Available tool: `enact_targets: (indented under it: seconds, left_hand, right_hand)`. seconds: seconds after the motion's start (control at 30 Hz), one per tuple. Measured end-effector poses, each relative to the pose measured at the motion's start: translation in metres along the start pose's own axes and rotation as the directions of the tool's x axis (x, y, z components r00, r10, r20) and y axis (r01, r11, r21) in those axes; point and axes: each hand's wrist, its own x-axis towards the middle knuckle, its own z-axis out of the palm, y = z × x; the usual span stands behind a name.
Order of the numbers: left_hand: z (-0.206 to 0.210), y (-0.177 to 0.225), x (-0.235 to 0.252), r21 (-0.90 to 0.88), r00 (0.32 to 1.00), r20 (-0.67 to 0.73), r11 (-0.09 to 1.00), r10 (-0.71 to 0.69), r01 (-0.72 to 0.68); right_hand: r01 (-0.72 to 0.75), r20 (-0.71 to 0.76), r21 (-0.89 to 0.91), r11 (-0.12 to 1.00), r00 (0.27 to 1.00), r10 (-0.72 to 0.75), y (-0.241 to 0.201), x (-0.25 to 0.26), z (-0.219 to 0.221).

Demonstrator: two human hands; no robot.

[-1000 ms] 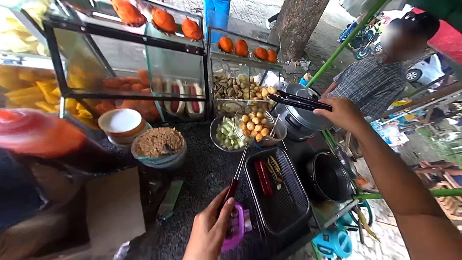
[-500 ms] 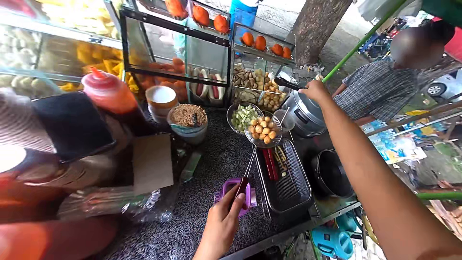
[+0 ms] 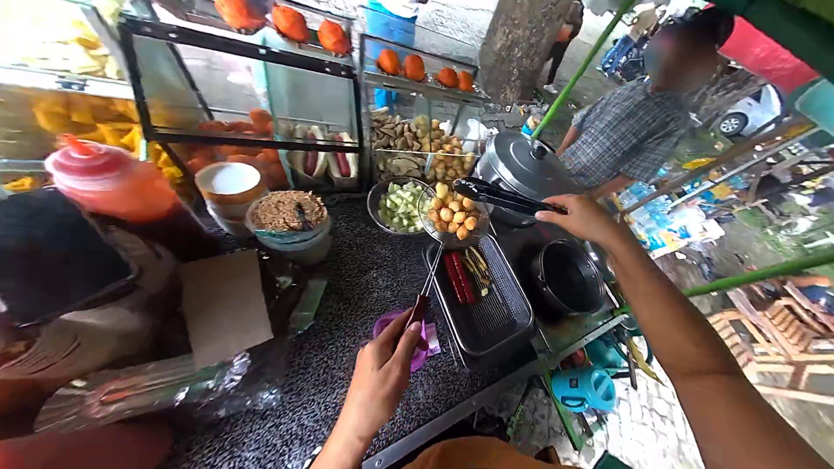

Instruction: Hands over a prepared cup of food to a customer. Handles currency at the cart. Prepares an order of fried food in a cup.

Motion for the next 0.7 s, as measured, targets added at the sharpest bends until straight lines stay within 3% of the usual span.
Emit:
enact_targets:
  seconds: [0.2, 0.33, 0.5, 0.7]
  left_hand:
    - [0.04, 0.01, -0.004, 0.015, 0.979, 0.205, 1.0, 0.011, -0.015]
    - [0.098, 0.015, 0.012, 0.046, 0.904, 0.421, 0.997, -0.078, 0.065]
    - [0.203, 0.006, 0.043, 0.082, 0.82, 0.558, 0.992, -0.128, 0.099]
    - [0.291, 0.0, 0.072, 0.235, 0.762, 0.547, 0.937, -0.347, 0.258]
  right_hand:
    - [-0.193, -0.172, 0.102, 0.976, 0.963, 0.208, 0.059, -0.1, -0.025]
    - [-0.286, -0.288, 0.195, 0.938, 0.897, 0.334, 0.112, -0.182, -0.013]
    - [-0.362, -0.242, 0.349, 0.864, 0.856, 0.457, 0.162, -0.246, 0.019]
    - [-0.343, -0.167, 0.496, 0.797, 0.864, 0.476, 0.176, -0.274, 0.054]
